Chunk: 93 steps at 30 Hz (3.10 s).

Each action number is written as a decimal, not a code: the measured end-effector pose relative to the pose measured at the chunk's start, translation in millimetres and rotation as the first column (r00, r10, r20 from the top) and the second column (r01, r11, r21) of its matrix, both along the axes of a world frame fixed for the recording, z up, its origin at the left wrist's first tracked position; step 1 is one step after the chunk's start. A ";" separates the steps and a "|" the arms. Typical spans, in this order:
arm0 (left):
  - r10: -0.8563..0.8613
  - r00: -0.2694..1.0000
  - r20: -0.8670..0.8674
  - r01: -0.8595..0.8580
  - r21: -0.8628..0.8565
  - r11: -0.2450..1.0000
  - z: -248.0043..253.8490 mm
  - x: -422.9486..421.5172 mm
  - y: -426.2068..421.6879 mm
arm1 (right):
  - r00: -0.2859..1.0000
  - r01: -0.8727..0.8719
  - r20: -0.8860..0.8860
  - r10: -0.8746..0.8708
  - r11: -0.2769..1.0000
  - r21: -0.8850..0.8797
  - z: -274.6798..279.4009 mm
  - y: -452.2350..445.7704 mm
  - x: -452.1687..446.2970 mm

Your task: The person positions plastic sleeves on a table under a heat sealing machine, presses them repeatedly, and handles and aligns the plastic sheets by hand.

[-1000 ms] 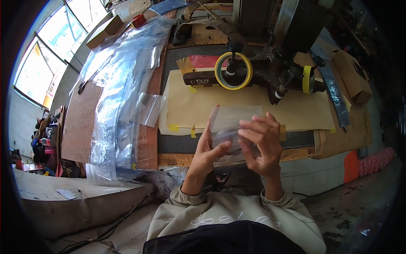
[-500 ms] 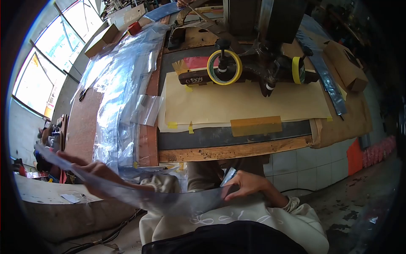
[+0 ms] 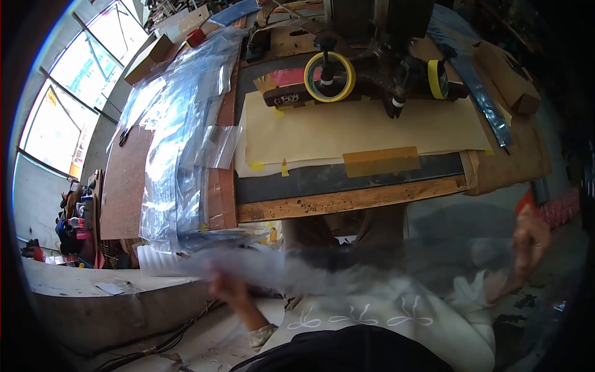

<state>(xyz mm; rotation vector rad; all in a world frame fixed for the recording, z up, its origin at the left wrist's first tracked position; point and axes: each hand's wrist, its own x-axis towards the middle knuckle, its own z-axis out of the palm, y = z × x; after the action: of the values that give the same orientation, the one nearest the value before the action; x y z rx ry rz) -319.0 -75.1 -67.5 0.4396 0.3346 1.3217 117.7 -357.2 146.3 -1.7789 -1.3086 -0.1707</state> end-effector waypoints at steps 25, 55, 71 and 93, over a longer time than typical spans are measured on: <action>-0.448 0.488 -0.749 0.668 -0.009 0.744 55.1 200.6 -22.0 | 0.414 -0.898 0.120 0.902 0.426 -0.111 -88.4 178.7 -143.2; -0.766 0.555 -0.324 0.760 -0.178 0.625 72.9 178.8 -28.9 | 0.989 -0.150 -0.050 0.142 0.954 -0.261 -125.6 234.5 -48.6; -0.615 0.708 0.346 0.370 0.560 0.741 185.8 139.5 110.9 | 0.560 -0.755 -0.516 0.648 0.656 0.004 -123.0 204.0 -92.3; 0.794 -0.120 -0.596 -0.723 0.600 0.342 134.2 67.4 184.5 | 1.000 0.022 0.026 -0.015 0.954 -0.299 -86.0 151.6 61.6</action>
<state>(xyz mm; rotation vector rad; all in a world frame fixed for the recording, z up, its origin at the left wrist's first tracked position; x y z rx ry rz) -251.6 109.4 66.7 1.0979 1.6772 2.2297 179.3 -205.6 60.3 -2.0483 -1.3927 -0.0025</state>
